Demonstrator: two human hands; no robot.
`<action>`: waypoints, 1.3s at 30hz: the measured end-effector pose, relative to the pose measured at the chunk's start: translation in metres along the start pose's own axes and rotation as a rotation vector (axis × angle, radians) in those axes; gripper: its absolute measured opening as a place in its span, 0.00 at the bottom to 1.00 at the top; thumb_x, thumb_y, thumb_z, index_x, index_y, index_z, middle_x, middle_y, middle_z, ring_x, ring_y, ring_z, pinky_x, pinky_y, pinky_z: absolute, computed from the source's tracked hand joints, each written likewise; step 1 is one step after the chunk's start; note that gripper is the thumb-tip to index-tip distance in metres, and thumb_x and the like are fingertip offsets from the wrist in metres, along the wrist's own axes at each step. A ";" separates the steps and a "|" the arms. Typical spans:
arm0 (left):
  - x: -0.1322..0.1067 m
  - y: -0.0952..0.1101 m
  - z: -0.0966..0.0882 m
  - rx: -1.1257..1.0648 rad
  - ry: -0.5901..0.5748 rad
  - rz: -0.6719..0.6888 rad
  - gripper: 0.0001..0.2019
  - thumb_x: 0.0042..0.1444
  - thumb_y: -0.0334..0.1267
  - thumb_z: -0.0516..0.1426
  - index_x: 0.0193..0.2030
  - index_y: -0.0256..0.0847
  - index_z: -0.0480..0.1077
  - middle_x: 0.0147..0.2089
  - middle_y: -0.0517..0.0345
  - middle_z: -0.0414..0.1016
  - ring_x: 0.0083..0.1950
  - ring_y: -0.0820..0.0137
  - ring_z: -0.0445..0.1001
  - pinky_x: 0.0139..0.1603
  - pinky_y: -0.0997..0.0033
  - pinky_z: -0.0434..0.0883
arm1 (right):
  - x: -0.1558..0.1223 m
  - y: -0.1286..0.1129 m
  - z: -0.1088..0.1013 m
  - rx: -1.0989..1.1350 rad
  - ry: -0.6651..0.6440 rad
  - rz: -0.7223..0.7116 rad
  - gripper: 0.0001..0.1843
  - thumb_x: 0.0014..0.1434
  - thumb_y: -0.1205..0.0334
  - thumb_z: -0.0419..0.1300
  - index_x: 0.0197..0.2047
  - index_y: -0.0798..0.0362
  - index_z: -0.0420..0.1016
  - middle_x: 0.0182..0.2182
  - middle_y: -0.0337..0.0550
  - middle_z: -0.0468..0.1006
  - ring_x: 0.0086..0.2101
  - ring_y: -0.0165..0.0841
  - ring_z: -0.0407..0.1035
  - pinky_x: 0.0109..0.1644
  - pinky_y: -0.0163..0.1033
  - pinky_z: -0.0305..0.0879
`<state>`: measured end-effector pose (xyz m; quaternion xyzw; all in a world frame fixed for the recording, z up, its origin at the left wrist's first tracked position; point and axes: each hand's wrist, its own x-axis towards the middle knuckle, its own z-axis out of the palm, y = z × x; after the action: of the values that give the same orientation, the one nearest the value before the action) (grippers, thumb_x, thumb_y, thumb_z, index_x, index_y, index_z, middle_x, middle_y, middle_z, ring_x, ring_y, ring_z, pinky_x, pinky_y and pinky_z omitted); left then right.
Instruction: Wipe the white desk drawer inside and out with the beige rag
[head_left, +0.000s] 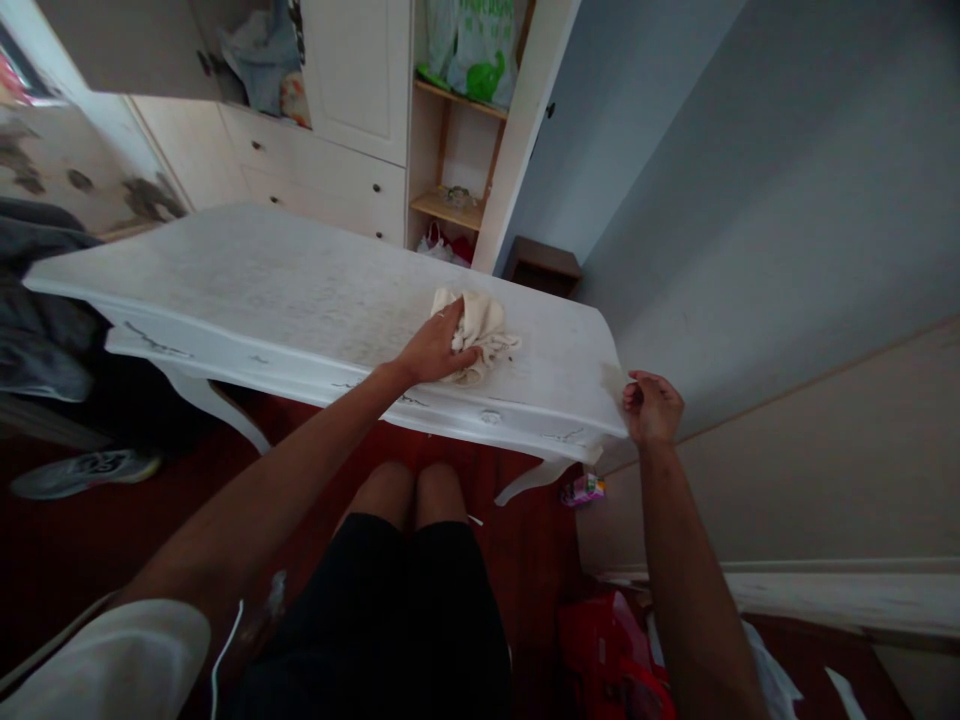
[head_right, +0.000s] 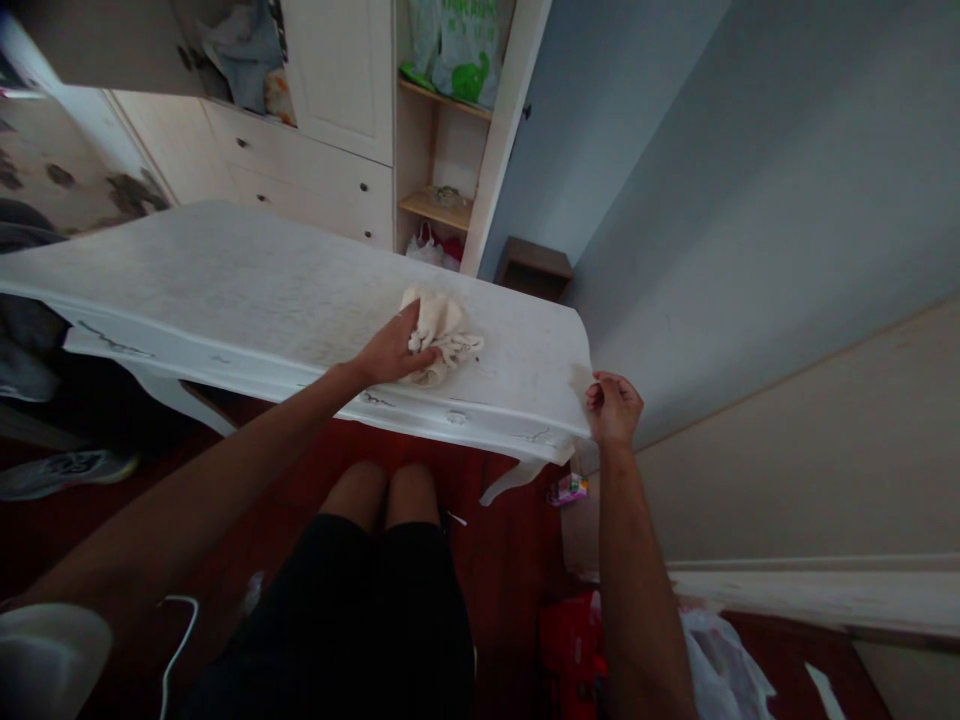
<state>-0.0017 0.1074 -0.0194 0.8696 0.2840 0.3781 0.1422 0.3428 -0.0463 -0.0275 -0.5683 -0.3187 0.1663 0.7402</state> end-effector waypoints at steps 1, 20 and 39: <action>-0.001 -0.002 -0.001 -0.026 0.032 -0.027 0.38 0.53 0.49 0.58 0.66 0.30 0.54 0.62 0.35 0.64 0.63 0.50 0.64 0.64 0.49 0.62 | 0.000 0.000 0.000 -0.001 0.000 0.002 0.13 0.42 0.56 0.66 0.29 0.56 0.76 0.16 0.36 0.70 0.15 0.23 0.59 0.16 0.27 0.53; -0.010 -0.015 -0.014 -1.077 0.444 -0.575 0.10 0.46 0.40 0.61 0.33 0.36 0.72 0.29 0.57 0.74 0.29 0.74 0.72 0.30 0.76 0.69 | 0.000 0.002 0.000 -0.031 -0.004 -0.010 0.13 0.43 0.56 0.67 0.30 0.57 0.76 0.16 0.37 0.72 0.16 0.23 0.61 0.17 0.27 0.55; -0.012 -0.010 -0.017 -1.108 0.430 -0.589 0.11 0.45 0.41 0.60 0.34 0.37 0.72 0.18 0.67 0.62 0.16 0.81 0.53 0.16 0.80 0.48 | -0.010 -0.012 0.039 -0.295 -0.163 0.050 0.19 0.42 0.50 0.68 0.33 0.57 0.77 0.22 0.39 0.74 0.20 0.24 0.62 0.22 0.28 0.59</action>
<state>-0.0250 0.1084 -0.0195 0.4592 0.2954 0.5787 0.6058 0.3080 -0.0269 -0.0135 -0.6633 -0.3843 0.1818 0.6159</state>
